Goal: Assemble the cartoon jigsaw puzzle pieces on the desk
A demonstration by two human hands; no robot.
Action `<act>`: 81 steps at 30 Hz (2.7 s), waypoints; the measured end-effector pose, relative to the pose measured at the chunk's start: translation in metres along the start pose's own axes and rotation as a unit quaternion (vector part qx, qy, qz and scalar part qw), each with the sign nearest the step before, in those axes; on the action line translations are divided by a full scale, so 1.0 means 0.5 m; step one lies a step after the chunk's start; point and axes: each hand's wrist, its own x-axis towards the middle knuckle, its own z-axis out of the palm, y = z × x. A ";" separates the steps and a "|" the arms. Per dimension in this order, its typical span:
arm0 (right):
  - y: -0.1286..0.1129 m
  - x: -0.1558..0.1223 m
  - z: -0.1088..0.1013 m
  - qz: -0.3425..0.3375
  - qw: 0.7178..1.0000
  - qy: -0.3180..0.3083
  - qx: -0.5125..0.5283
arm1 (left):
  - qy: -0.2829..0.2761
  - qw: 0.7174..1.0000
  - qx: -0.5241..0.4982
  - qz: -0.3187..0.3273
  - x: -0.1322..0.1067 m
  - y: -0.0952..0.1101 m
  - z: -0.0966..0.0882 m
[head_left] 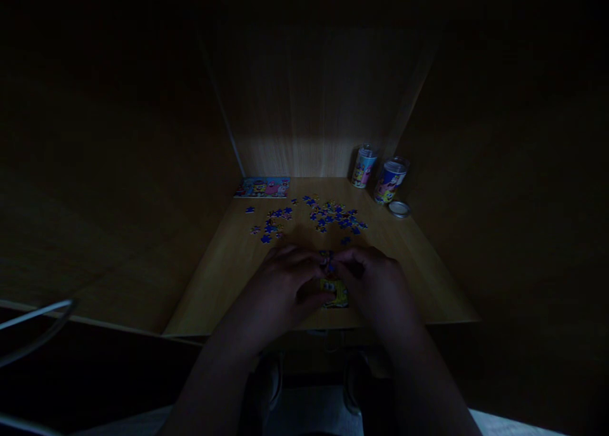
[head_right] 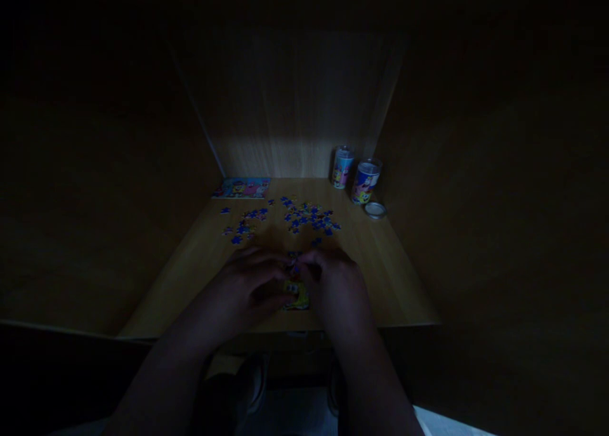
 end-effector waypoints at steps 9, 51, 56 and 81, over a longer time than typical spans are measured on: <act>-0.006 0.004 -0.001 -0.036 0.998 -0.002 -0.042 | -0.006 1.000 -0.006 -0.005 0.004 0.003 -0.006; -0.017 0.004 0.014 -0.119 0.986 -0.049 -0.103 | 0.027 0.999 0.024 -0.015 0.011 0.007 0.002; -0.019 0.004 0.015 -0.127 0.985 -0.051 -0.105 | 0.035 0.999 0.039 -0.015 0.011 0.010 0.001; -0.009 0.003 0.020 -0.129 0.982 -0.064 -0.124 | 0.028 0.999 0.042 -0.015 0.011 0.010 0.001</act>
